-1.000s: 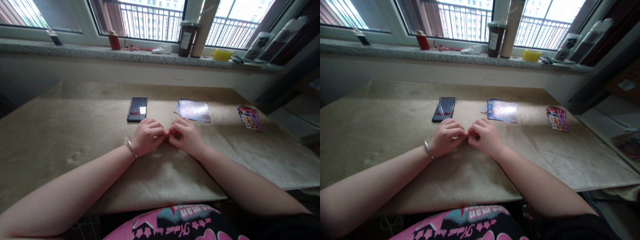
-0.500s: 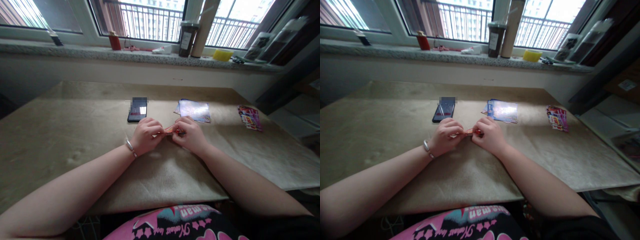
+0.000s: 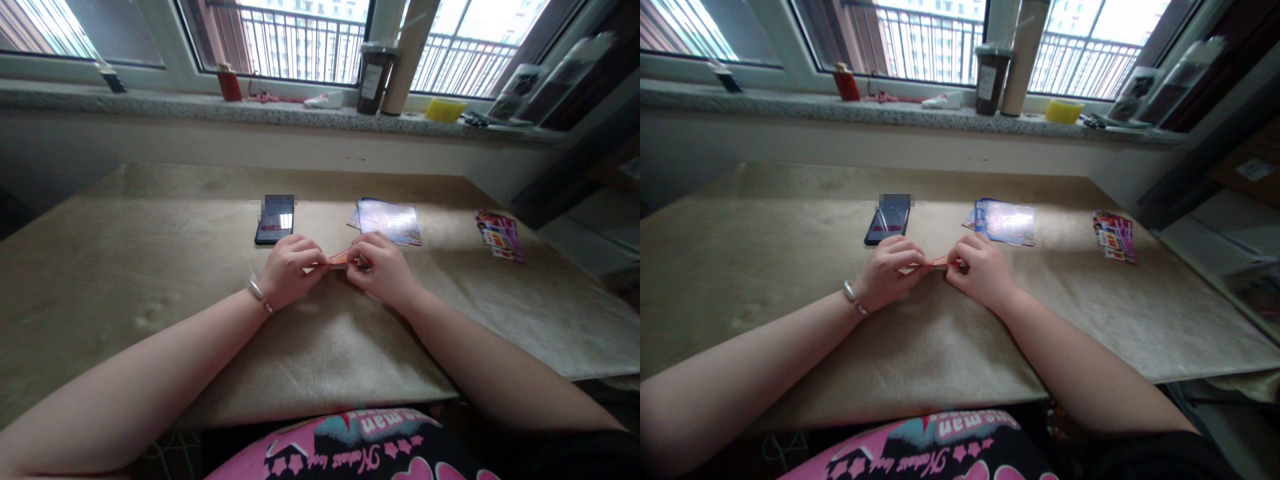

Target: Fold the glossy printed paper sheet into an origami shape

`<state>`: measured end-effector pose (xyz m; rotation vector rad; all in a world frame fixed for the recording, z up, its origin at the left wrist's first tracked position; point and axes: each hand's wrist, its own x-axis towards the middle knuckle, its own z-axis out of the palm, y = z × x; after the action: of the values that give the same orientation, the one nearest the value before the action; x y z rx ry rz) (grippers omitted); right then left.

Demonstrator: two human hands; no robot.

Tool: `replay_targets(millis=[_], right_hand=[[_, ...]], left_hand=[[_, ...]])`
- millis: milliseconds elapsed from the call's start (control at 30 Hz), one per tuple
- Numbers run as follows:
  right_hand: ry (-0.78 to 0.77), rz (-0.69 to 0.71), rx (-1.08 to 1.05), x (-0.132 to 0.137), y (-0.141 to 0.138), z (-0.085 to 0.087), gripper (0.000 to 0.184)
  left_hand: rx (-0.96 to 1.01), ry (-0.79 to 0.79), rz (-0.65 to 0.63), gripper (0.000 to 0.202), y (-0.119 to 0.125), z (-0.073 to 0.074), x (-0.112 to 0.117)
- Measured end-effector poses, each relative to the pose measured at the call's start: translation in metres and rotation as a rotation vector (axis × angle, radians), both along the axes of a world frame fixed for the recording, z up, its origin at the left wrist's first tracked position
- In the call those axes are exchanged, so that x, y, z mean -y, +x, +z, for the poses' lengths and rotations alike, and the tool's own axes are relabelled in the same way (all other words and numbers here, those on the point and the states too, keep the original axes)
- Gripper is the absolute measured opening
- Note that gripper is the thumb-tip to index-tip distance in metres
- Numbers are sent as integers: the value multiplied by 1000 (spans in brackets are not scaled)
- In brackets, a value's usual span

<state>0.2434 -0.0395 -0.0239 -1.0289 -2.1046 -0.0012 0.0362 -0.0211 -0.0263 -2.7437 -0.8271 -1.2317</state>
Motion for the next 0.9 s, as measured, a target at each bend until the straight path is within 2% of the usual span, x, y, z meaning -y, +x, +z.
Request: replay_targets(millis=[200, 367, 533, 733, 900], right_hand=[[69, -2, 2, 1, 4, 3, 8], [127, -6, -31, 1, 8, 8, 9], [140, 7, -40, 0, 12, 8, 9], [145, 51, -24, -3, 17, 6, 10], [156, 115, 89, -4, 19, 5, 9]], left_hand=[[43, -47, 6, 5, -3, -4, -4], [79, -113, 20, 8, -3, -4, -5], [62, -170, 113, 14, -6, -4, -5], [46, -337, 249, 24, -11, -6, -7], [185, -480, 140, 29, -11, -4, -5]])
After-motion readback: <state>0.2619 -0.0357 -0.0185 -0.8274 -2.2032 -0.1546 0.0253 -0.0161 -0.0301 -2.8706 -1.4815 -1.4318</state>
